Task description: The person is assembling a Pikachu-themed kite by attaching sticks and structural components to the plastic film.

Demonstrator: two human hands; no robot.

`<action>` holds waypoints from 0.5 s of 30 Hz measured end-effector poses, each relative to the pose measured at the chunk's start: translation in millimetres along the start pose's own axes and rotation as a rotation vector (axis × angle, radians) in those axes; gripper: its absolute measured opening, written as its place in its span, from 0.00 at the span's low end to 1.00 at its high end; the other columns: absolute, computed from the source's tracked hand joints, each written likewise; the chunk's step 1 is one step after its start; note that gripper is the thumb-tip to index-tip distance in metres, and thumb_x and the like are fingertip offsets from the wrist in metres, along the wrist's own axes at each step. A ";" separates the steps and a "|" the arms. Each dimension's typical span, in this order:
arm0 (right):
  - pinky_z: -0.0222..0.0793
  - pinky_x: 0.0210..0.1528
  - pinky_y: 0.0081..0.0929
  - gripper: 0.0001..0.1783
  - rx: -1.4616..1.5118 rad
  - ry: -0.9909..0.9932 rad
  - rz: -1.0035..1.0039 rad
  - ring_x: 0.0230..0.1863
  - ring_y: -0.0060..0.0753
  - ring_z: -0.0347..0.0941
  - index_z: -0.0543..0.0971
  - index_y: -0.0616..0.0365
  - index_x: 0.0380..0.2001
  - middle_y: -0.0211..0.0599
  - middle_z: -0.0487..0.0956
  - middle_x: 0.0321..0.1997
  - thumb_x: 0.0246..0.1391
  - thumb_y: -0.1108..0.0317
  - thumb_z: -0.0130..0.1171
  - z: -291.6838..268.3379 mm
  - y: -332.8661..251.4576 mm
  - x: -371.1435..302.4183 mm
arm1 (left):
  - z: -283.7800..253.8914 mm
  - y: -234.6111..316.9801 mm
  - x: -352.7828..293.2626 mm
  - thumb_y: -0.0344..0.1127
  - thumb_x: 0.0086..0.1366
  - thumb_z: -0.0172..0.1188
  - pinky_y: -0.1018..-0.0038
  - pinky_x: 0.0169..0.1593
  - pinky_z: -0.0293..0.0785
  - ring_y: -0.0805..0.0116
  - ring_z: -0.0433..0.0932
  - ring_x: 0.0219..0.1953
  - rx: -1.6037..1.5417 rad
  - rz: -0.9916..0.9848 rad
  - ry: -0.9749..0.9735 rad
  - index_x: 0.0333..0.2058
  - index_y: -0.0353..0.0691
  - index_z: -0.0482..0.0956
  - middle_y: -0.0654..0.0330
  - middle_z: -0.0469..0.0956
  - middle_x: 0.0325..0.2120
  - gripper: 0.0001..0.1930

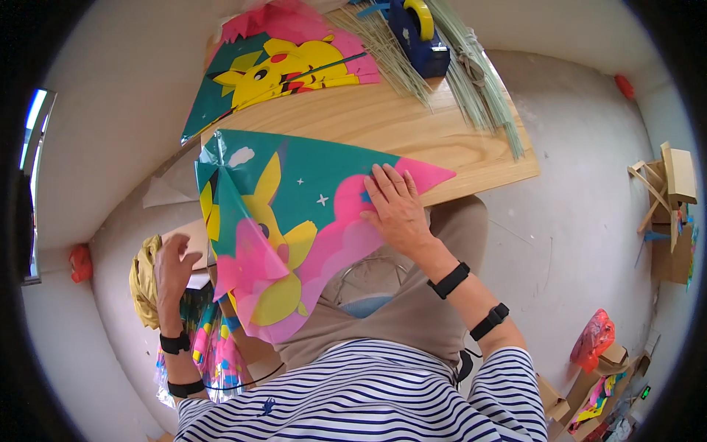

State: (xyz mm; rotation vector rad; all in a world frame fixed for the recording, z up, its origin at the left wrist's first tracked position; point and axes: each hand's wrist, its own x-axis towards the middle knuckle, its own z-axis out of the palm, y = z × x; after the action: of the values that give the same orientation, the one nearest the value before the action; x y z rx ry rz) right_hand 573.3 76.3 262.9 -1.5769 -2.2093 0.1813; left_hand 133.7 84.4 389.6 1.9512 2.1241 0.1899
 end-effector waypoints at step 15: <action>0.74 0.39 0.45 0.09 -0.138 0.338 0.384 0.42 0.52 0.78 0.76 0.59 0.29 0.44 0.77 0.36 0.49 0.66 0.63 -30.3 108.5 117.9 | 89.8 148.2 51.2 0.28 0.46 0.71 0.58 0.57 0.69 0.43 0.71 0.56 -0.065 0.632 0.008 0.43 0.34 0.79 0.46 0.74 0.52 0.23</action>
State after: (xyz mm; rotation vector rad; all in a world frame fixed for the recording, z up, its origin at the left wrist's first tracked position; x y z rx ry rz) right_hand 648.5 219.4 283.8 -1.9348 -1.6816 -0.1240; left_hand 296.6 142.6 337.4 2.5131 1.4129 0.3715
